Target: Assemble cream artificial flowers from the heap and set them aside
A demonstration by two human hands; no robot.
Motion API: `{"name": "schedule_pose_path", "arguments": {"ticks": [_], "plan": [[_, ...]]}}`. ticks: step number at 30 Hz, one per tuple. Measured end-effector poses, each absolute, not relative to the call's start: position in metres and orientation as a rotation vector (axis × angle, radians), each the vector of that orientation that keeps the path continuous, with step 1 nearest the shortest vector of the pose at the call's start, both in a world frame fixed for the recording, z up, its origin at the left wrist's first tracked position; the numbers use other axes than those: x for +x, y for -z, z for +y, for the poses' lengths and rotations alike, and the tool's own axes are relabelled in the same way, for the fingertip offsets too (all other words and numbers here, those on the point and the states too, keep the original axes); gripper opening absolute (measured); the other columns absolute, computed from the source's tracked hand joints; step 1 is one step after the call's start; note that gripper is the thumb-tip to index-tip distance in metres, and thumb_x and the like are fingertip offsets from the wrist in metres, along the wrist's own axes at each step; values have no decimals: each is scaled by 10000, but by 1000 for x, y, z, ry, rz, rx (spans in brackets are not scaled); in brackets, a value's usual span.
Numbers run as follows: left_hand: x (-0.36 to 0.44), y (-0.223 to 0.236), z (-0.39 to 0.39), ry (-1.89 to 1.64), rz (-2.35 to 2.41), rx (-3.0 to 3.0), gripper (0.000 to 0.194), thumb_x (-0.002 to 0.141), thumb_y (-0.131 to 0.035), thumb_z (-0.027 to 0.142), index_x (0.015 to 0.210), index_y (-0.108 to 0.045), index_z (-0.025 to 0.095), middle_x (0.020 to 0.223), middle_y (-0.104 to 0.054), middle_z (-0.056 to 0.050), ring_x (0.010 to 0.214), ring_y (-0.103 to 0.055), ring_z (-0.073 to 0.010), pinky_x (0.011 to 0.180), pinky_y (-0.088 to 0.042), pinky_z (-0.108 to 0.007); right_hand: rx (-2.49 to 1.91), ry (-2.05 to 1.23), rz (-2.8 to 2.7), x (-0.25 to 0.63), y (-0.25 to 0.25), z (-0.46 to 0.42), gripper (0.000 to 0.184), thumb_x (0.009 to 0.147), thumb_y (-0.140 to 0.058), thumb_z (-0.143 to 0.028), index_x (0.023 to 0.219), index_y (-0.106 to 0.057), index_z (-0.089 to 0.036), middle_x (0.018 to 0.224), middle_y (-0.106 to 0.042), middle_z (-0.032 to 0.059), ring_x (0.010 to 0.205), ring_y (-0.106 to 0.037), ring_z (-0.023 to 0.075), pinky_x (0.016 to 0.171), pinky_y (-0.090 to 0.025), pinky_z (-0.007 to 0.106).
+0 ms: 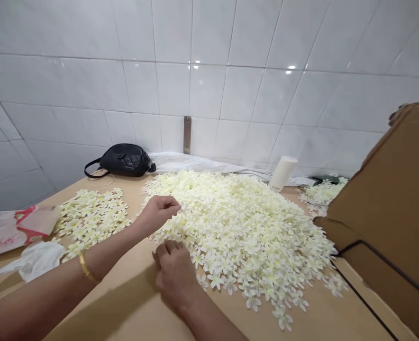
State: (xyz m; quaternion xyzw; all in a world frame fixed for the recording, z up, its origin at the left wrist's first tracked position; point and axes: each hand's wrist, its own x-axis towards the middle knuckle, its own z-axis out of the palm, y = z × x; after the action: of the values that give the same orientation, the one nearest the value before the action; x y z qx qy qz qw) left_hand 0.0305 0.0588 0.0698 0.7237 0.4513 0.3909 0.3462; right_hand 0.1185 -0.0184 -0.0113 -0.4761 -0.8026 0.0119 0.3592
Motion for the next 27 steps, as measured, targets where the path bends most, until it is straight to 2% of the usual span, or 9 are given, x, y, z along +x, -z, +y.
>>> {"name": "schedule_pose_path", "arguments": {"ticks": [5,13,16,23,27], "plan": [[81,-76,101,-1038,1219,1905,169,648,-527,263,522,-541,151,471,-495,9,409,-378,-80,413,-277,-212,-1230,-12,-2154,120,14,-20,135,732,-422,-85,692,-521,-167,692,-552,51,656,-487,168,598,-358,275],[107,-69,116,-1114,1389,2004,228,615,-609,316,473,-495,179,483,-502,2,496,-427,-123,477,-280,-235,-1201,3,-2188,119,18,-21,115,719,-443,-83,691,-515,-168,708,-549,54,674,-474,170,624,-374,287],[93,-68,106,-1115,1379,2064,257,669,-553,375,504,-511,182,497,-499,0,498,-423,-127,486,-280,-239,-1191,23,-2204,118,16,-22,123,739,-430,-95,709,-532,-159,714,-545,64,693,-468,176,644,-374,296],[17,-57,58,-1140,1324,2170,240,716,-506,374,592,-548,173,550,-501,11,535,-406,-115,521,-300,-226,-1243,202,-2193,120,11,-21,67,725,-466,-160,751,-528,-157,784,-509,67,746,-424,191,662,-337,321],[-45,-49,30,-1130,1521,1924,208,706,-523,380,640,-549,184,472,-380,47,459,-307,-92,449,-249,-216,-1286,205,-2166,124,12,-17,53,744,-472,-163,746,-525,-161,798,-508,60,765,-419,184,695,-333,320]]}}
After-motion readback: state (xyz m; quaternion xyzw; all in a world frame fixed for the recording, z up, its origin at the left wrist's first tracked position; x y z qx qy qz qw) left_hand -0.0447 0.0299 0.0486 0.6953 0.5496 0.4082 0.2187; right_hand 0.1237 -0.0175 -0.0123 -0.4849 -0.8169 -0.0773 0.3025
